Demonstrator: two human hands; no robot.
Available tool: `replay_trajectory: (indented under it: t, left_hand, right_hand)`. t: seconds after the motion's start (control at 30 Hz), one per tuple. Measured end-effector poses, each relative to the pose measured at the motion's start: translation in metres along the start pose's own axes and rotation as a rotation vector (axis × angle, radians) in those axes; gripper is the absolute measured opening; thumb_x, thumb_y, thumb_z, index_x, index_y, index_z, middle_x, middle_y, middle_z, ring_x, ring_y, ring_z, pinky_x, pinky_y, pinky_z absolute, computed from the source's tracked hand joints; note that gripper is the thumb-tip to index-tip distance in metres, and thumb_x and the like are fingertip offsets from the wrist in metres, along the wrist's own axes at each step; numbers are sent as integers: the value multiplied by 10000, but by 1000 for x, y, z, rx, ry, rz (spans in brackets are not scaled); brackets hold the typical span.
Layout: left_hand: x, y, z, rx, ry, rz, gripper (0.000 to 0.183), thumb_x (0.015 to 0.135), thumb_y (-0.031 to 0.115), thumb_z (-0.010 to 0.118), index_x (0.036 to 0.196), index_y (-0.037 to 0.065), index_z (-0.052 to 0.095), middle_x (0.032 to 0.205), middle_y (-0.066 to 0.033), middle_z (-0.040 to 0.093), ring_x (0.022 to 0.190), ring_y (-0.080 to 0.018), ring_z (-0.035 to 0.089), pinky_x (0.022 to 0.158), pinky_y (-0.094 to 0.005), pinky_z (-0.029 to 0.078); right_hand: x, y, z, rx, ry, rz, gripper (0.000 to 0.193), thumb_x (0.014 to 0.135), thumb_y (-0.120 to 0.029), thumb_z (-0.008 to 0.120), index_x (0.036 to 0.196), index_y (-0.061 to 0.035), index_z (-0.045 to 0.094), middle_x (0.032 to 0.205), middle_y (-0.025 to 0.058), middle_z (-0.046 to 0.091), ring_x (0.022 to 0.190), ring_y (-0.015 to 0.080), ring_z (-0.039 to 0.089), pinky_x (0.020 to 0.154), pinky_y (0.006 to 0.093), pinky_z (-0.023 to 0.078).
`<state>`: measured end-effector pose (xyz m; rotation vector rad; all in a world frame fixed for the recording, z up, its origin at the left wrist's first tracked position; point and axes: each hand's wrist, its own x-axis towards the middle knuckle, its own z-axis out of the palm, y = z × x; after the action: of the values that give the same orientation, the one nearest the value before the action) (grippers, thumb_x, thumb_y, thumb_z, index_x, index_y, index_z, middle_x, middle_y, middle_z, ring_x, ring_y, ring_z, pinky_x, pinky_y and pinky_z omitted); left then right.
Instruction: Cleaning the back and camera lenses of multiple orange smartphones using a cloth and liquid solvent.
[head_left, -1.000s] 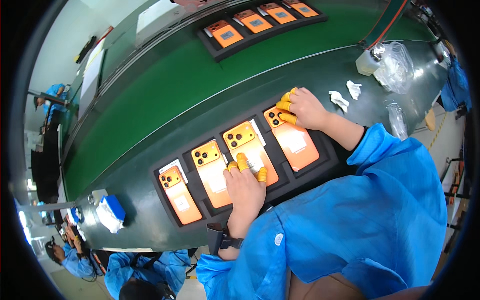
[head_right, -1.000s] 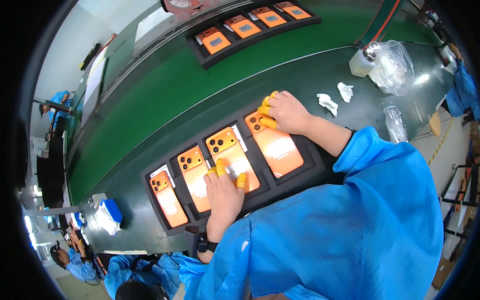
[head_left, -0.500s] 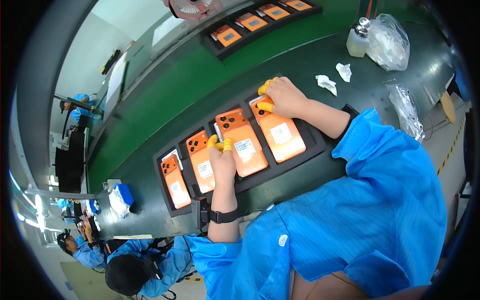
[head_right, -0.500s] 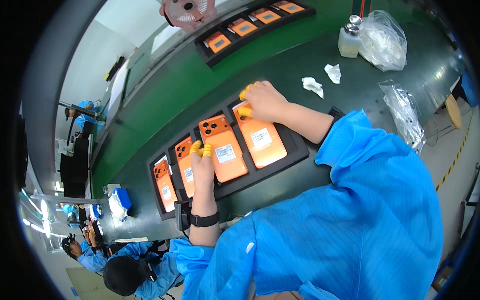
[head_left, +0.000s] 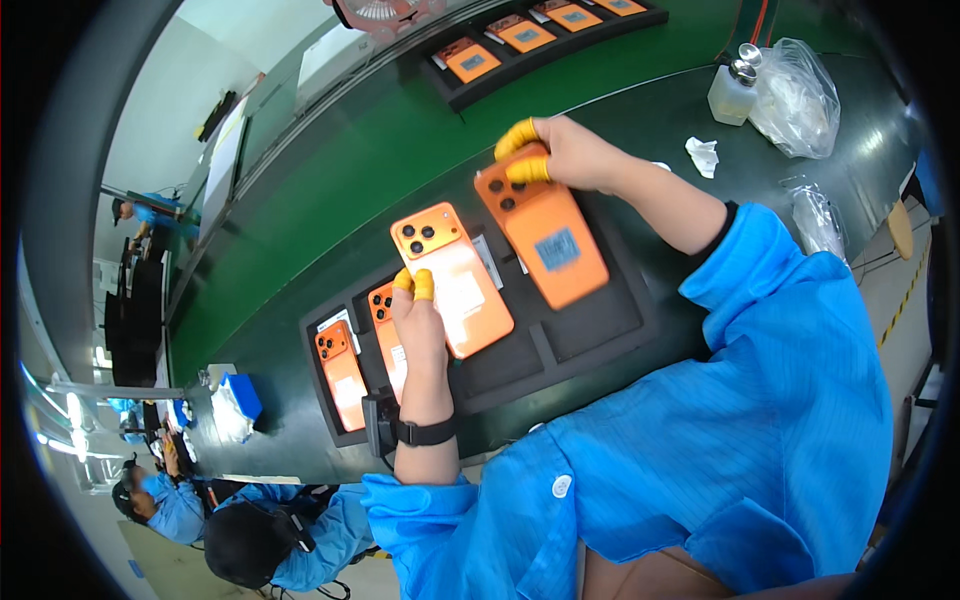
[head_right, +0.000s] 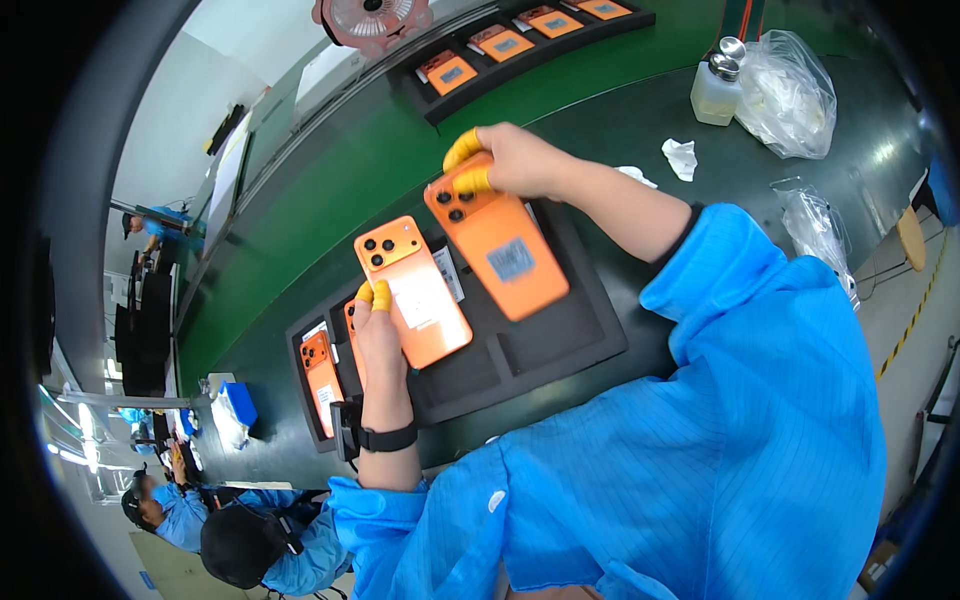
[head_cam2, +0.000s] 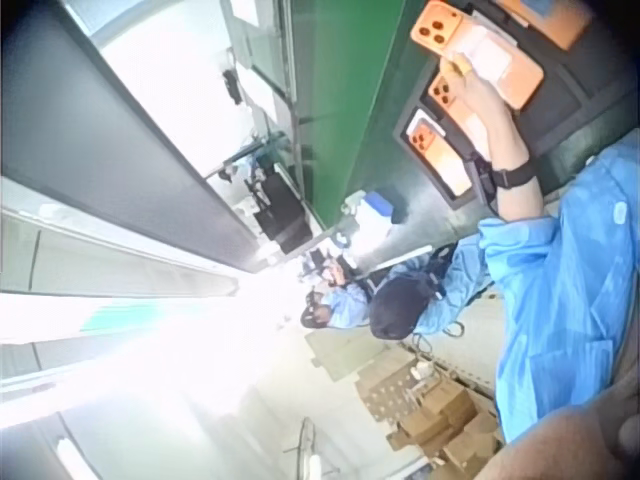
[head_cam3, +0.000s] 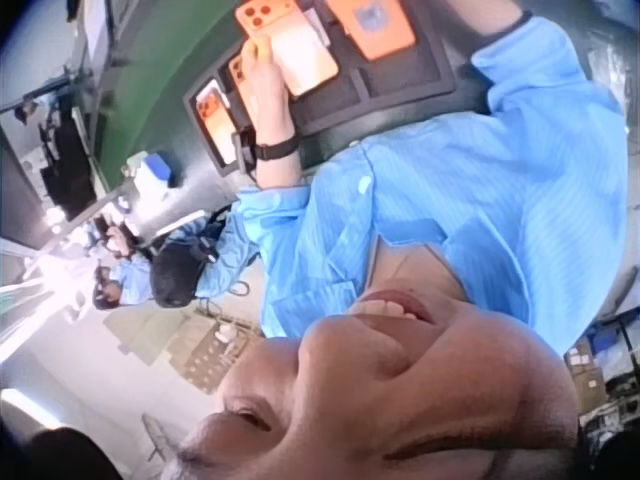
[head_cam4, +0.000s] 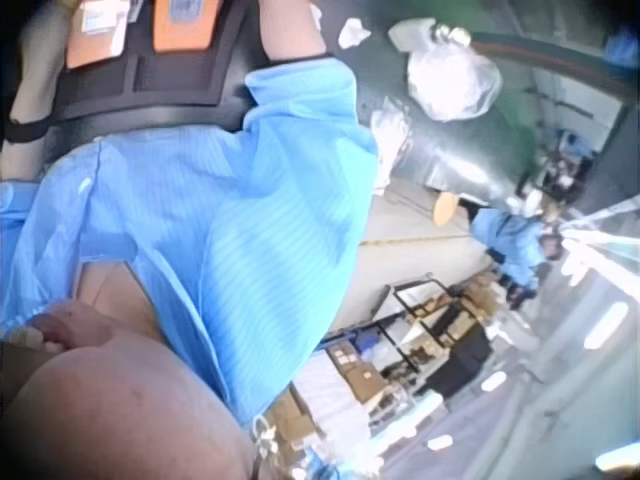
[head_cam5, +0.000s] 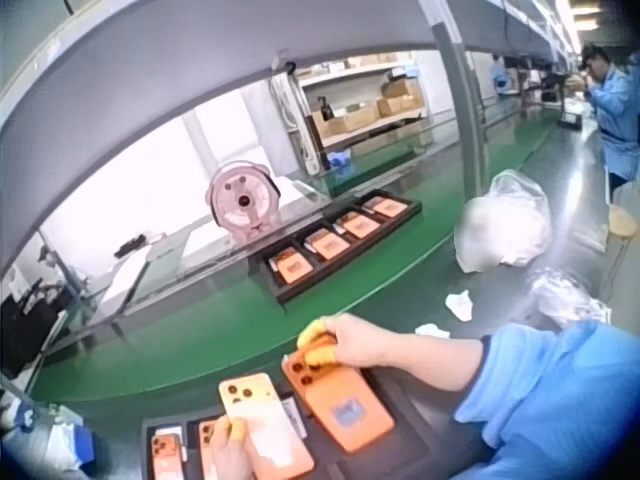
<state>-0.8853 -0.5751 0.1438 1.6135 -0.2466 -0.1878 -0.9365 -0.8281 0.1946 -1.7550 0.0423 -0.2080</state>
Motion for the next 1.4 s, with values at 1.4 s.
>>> replay_trajectory:
  t: [1.4]
  left_hand:
    - [-21,13,-93,1311,485,245,590,676,305,674,978,-152,452,986,-287,441,960,-401,382,845,-450,312]
  right_hand:
    - [-30,47,24,-1019,291,-352,377,740,-153,574,1085,-26,488,1189,88,417,1012,262,405,965,393,248]
